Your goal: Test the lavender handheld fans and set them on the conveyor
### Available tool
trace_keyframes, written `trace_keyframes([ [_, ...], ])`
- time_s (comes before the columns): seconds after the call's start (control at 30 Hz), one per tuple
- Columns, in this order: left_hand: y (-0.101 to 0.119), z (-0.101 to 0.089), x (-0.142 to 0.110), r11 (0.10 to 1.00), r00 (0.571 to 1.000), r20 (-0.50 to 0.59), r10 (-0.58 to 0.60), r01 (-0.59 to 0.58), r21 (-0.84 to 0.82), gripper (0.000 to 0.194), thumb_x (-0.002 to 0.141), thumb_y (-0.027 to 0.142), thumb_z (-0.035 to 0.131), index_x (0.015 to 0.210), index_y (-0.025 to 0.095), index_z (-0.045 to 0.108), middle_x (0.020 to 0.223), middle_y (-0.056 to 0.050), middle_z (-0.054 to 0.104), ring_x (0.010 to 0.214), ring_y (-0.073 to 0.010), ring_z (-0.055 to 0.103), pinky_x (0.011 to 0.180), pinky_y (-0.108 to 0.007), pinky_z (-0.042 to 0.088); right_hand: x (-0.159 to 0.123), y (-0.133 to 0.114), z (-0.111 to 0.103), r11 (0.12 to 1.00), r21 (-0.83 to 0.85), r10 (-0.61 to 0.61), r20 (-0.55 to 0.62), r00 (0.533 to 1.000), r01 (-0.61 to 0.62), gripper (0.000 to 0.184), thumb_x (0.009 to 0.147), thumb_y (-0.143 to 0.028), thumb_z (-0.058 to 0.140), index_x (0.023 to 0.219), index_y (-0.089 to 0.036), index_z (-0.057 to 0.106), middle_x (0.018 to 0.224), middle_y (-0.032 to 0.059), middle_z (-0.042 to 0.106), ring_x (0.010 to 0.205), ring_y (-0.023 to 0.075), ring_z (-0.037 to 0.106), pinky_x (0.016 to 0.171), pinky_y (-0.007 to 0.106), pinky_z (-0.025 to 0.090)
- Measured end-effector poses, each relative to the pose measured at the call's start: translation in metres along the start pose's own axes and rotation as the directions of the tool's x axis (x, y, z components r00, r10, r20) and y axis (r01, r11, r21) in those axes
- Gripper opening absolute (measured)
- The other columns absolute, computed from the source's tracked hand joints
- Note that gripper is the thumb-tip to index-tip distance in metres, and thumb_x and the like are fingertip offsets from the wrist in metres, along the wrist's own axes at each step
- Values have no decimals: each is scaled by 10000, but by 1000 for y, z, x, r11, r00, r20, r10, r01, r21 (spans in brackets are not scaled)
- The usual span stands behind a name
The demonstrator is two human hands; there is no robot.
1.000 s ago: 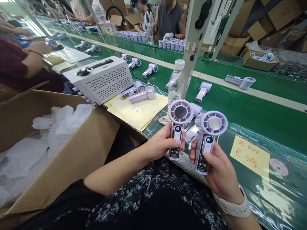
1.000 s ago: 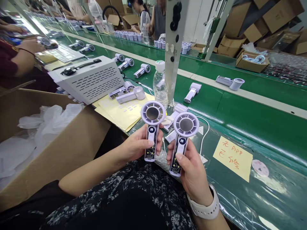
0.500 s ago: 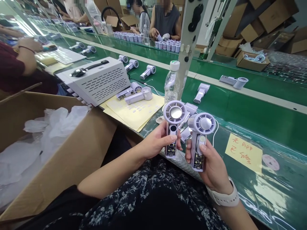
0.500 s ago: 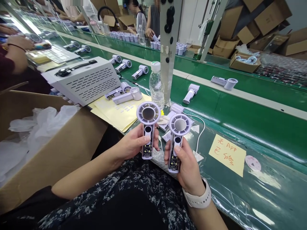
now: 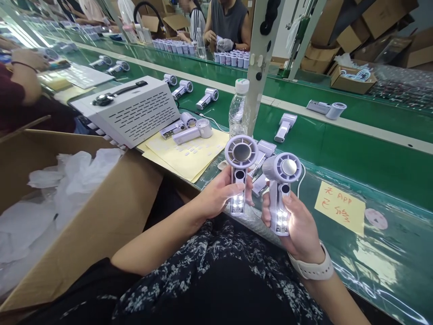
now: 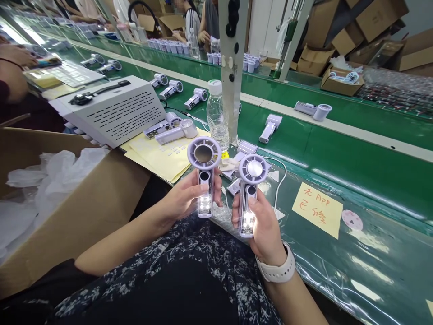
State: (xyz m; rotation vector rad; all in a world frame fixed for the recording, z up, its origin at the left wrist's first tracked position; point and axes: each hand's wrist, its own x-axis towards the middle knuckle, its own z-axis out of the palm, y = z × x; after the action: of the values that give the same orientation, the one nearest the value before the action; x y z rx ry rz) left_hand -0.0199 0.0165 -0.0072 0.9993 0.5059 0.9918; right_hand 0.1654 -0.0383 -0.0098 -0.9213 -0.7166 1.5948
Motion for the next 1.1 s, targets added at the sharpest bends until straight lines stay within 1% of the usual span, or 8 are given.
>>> trace_keyframes([
  [0.13,0,-2,0,997,999,-23,-33,35,73,384,843,398,760,1051,177,526,846,-33,685,695,-174,687,680,-322,556,1,-3,-1,1000,26,-16,-24,1000,16,301,843,-483,717,948,-203,695,828,35,687,579,153,604,508,272,514],
  [0.27,2,-1,0,994,993,-104,-58,67,81,582,773,496,831,1115,208,458,950,-35,711,569,-143,660,514,-267,502,4,-4,-1,996,89,25,-8,1000,-24,397,829,-575,691,961,-201,707,735,14,654,518,137,564,474,267,501],
  [0.4,0,-1,2,992,981,-162,-103,113,54,553,863,699,624,1049,209,446,807,-31,727,454,-143,614,416,-250,430,4,1,-1,994,102,41,-7,999,-40,396,819,-567,708,958,-196,703,676,-10,617,479,109,526,479,247,494],
  [0.5,-2,-2,4,992,978,-171,-115,122,32,442,896,606,569,1041,212,428,777,-38,747,452,-169,644,438,-265,470,1,4,-1,994,100,43,-13,999,-42,405,840,-580,702,951,-191,705,655,-21,605,447,93,509,452,228,480],
  [0.7,4,2,-6,981,980,-54,-192,193,8,417,863,478,688,1033,236,394,981,-62,788,695,-227,778,637,-344,616,-1,-3,-9,982,166,69,144,987,-93,418,908,-607,637,901,-201,737,664,-12,621,421,82,507,415,207,467],
  [0.77,9,7,-11,981,980,16,-196,196,8,414,887,487,703,1036,240,407,1042,-68,783,756,-239,790,688,-371,628,-3,-8,-10,983,173,38,167,985,-67,491,906,-674,623,885,-202,757,741,15,676,497,104,581,489,233,536],
  [0.9,20,18,-18,987,980,119,-161,162,1,431,902,506,715,1073,244,418,1037,-59,772,804,-235,785,747,-380,621,-10,-13,-6,989,147,10,-12,1000,-9,532,850,-708,684,1037,-226,806,958,68,793,779,216,743,714,347,652],
  [1.1,28,22,-24,984,979,110,-173,168,54,457,899,502,724,1148,261,426,1038,-57,762,855,-252,780,732,-353,601,-24,-16,4,991,131,-12,-99,995,25,430,859,-627,730,1063,-256,804,956,70,818,754,250,766,693,388,656],
])
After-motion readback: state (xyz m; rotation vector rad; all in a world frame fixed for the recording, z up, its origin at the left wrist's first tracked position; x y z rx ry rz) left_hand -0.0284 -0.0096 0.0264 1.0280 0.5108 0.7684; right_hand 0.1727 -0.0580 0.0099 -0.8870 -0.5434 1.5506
